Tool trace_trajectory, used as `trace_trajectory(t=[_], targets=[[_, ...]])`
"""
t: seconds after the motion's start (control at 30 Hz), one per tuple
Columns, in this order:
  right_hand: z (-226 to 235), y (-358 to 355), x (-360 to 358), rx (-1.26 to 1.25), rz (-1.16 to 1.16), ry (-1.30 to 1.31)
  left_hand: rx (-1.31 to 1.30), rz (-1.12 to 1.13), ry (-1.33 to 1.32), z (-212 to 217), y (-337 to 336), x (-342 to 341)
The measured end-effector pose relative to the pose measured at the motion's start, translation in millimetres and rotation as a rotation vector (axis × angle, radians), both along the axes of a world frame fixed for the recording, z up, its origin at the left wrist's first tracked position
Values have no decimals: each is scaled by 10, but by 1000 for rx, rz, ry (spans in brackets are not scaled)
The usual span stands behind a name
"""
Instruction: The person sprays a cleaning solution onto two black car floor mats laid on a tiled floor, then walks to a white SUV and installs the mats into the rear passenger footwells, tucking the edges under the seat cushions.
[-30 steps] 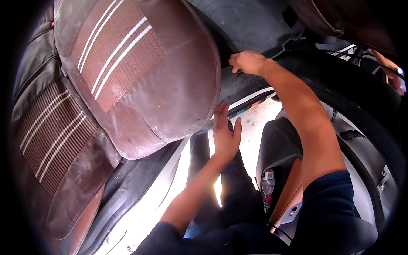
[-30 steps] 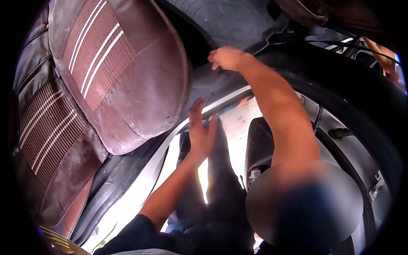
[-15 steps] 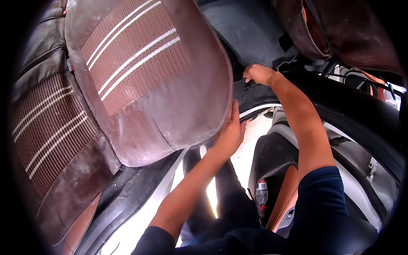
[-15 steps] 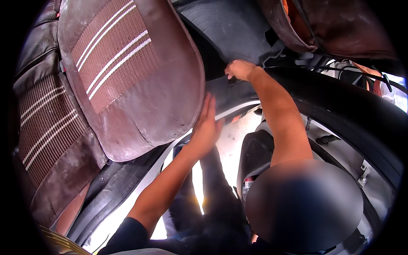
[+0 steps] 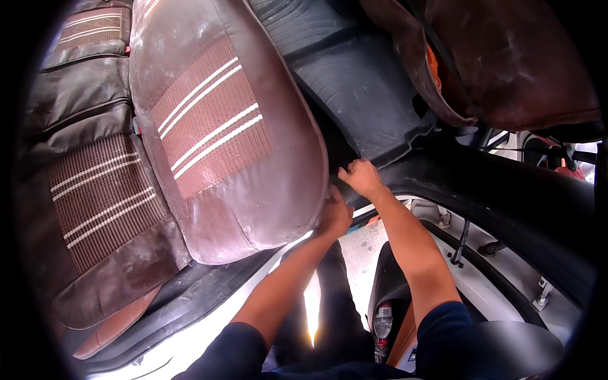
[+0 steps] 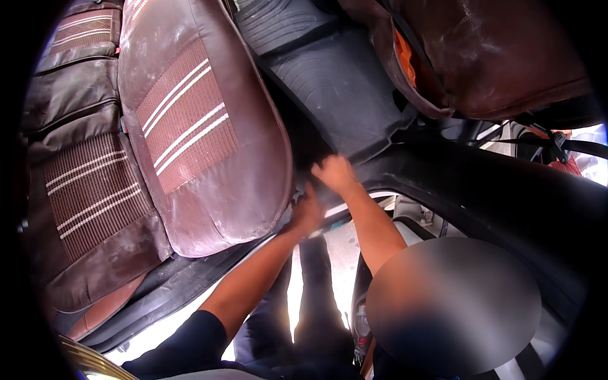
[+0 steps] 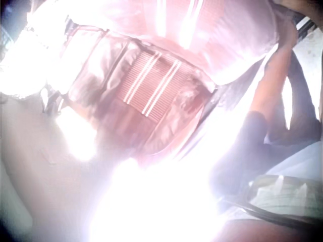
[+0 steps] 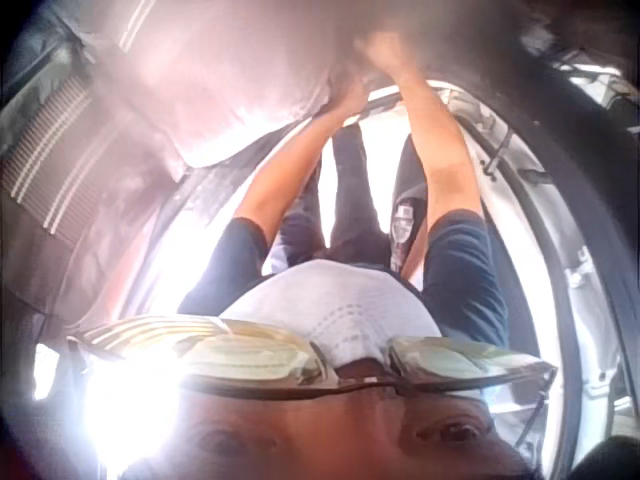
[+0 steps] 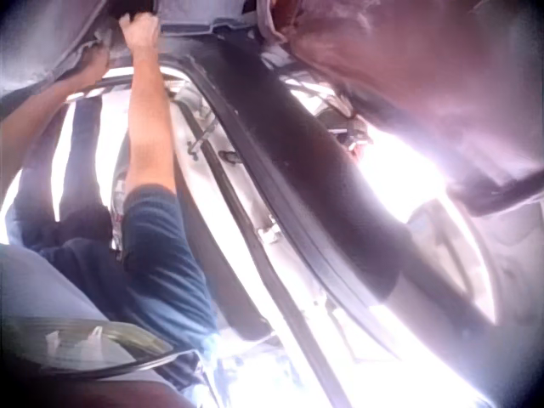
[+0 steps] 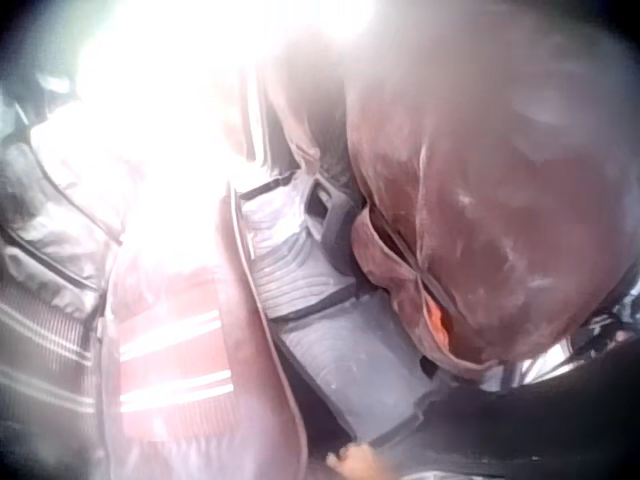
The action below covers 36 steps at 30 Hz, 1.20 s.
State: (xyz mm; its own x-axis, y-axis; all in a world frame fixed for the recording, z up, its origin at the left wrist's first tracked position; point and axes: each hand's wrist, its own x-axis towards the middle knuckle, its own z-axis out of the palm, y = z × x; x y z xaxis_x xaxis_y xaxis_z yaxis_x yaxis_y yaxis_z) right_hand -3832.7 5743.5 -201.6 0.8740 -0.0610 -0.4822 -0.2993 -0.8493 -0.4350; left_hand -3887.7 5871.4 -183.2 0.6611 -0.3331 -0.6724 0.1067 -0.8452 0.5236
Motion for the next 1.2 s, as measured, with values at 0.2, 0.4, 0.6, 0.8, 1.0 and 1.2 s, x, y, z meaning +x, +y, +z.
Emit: trace_trajectory(t=[0.2, 0.4, 0.6, 0.8, 1.0, 1.2], targets=[[-181, 10, -234, 85, 15, -266, -166, 97, -441, 149, -66, -98], [-111, -25, -118, 38, -17, -225, -96, 12, -352, -164, -35, 61], [-167, 210, -165, -120, -535, -257, -39, -65, -342, -57, -87, 154], [-264, -4, -113, 143, -305, 210, -47, 36, -527, -97, -144, 122], [92, -25, -6, 193, -330, 327, -107, -171, -556, -222, -78, 285], [94, -150, -112, 175, -433, 182, -282, -80, -535, -33, -155, 260]])
